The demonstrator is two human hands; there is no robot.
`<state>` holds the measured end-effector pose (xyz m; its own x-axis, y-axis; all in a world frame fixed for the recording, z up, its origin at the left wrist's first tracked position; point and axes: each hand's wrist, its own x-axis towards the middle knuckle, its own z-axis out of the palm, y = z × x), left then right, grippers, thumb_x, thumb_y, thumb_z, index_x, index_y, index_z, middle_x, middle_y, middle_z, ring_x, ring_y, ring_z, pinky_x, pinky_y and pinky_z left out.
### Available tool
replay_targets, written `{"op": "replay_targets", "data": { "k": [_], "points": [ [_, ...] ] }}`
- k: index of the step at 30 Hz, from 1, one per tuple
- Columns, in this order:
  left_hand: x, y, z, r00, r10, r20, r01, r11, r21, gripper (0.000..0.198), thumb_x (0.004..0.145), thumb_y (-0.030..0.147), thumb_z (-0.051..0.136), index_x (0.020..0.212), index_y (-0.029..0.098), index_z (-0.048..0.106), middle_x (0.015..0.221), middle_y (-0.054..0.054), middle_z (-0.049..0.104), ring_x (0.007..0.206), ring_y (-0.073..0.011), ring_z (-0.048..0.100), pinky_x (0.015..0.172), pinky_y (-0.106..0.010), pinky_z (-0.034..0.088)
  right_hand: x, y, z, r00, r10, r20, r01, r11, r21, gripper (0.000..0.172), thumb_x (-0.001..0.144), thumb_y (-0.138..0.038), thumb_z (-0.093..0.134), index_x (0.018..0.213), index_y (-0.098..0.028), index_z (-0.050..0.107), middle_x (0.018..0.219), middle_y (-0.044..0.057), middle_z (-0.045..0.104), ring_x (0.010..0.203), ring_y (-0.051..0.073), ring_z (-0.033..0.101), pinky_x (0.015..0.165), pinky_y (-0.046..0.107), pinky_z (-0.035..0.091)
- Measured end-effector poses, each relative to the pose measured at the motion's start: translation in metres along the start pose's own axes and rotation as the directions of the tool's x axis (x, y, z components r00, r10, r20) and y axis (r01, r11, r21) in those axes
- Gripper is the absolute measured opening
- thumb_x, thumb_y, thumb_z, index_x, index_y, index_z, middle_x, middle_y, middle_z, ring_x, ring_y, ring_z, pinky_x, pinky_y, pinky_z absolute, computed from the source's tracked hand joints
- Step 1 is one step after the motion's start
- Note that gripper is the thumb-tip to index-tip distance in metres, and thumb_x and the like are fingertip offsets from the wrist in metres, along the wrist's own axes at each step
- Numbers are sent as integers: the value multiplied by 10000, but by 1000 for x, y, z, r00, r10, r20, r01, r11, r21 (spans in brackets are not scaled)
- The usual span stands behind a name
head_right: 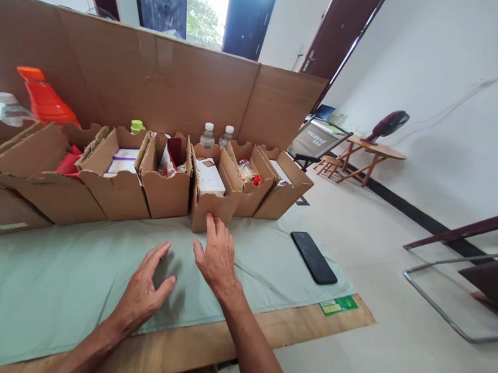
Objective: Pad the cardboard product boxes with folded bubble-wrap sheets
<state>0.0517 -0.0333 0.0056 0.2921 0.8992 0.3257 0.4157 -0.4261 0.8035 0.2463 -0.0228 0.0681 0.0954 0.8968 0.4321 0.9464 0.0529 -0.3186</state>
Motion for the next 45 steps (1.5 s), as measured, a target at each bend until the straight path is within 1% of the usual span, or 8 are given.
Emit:
{"op": "replay_targets", "data": {
  "k": [8, 14, 23, 27, 30, 34, 39, 45],
  "points": [
    [0, 2, -2, 1000, 9, -1, -9, 999, 46, 565, 901, 255, 540, 1455, 151, 504, 1505, -191, 559, 1412, -335, 543, 1141, -560, 495, 32, 7, 10, 994, 21, 104, -19, 1000, -24, 715, 893, -243, 615, 1552, -72, 398, 1283, 213, 649, 1107, 354, 646, 945, 507, 555],
    [0, 3, -3, 1000, -14, 2, 14, 999, 41, 568, 891, 255, 549, 1451, 162, 518, 1503, -180, 572, 1402, -335, 556, 1128, -545, 515, 35, 19, -8, 998, -10, 62, 10, 1000, 7, 507, 942, -243, 564, 1434, -123, 554, 1157, 152, 716, 1037, 306, 671, 924, 469, 550],
    [0, 4, -2, 999, -40, 1, 40, 999, 9, 586, 877, 237, 560, 1459, 172, 531, 1535, -182, 549, 1433, -346, 525, 1134, -567, 503, 48, 28, -9, 991, -119, 60, 116, 992, 55, 446, 908, -271, 596, 1342, -173, 635, 1269, 140, 707, 1127, 307, 666, 977, 479, 551],
    [-1, 6, 0, 997, -74, 9, 74, 996, -47, 602, 852, 212, 584, 1452, 196, 550, 1541, -163, 549, 1446, -345, 508, 1154, -572, 482, 51, 10, -28, 984, -178, -22, 179, 968, 175, 346, 961, -302, 555, 1265, -184, 668, 1175, 114, 746, 1058, 269, 698, 943, 419, 564],
    [-1, 7, 1, 996, -87, -10, 85, 992, -91, 583, 849, 201, 588, 1432, 212, 569, 1531, -160, 556, 1428, -349, 525, 1121, -579, 509, 73, -20, -41, 982, -190, -3, 183, 942, 281, 476, 974, -257, 518, 1446, -194, 540, 1034, 54, 760, 833, 194, 712, 822, 326, 565],
    [4, 9, -3, 990, -97, -99, 85, 989, -122, 504, 867, 182, 569, 1368, 222, 608, 1506, -156, 572, 1387, -337, 560, 1104, -566, 519, 123, -56, -35, 980, -141, 141, 126, 986, 110, 626, 935, -174, 549, 1548, -201, 424, 906, 40, 766, 759, 233, 711, 736, 319, 512],
    [15, 14, -20, 928, -181, -327, 125, 975, -186, 488, 931, 237, 563, 1419, 244, 547, 1551, -130, 516, 1429, -315, 498, 1183, -557, 412, 143, -68, -22, 987, -87, 135, 89, 996, -7, 204, 973, -185, 531, 1107, -222, 680, 801, 48, 749, 768, 261, 716, 684, 299, 448],
    [25, 16, -48, 784, -343, -517, 120, 901, -416, 562, 979, 373, 583, 1516, 260, 463, 1591, -102, 476, 1464, -308, 447, 1231, -500, 332, 63, -66, -50, 975, -223, 4, 221, 969, 114, 157, 1007, -213, 492, 938, -226, 633, 768, 6, 724, 672, 177, 695, 630, 257, 442]
  ]
}}
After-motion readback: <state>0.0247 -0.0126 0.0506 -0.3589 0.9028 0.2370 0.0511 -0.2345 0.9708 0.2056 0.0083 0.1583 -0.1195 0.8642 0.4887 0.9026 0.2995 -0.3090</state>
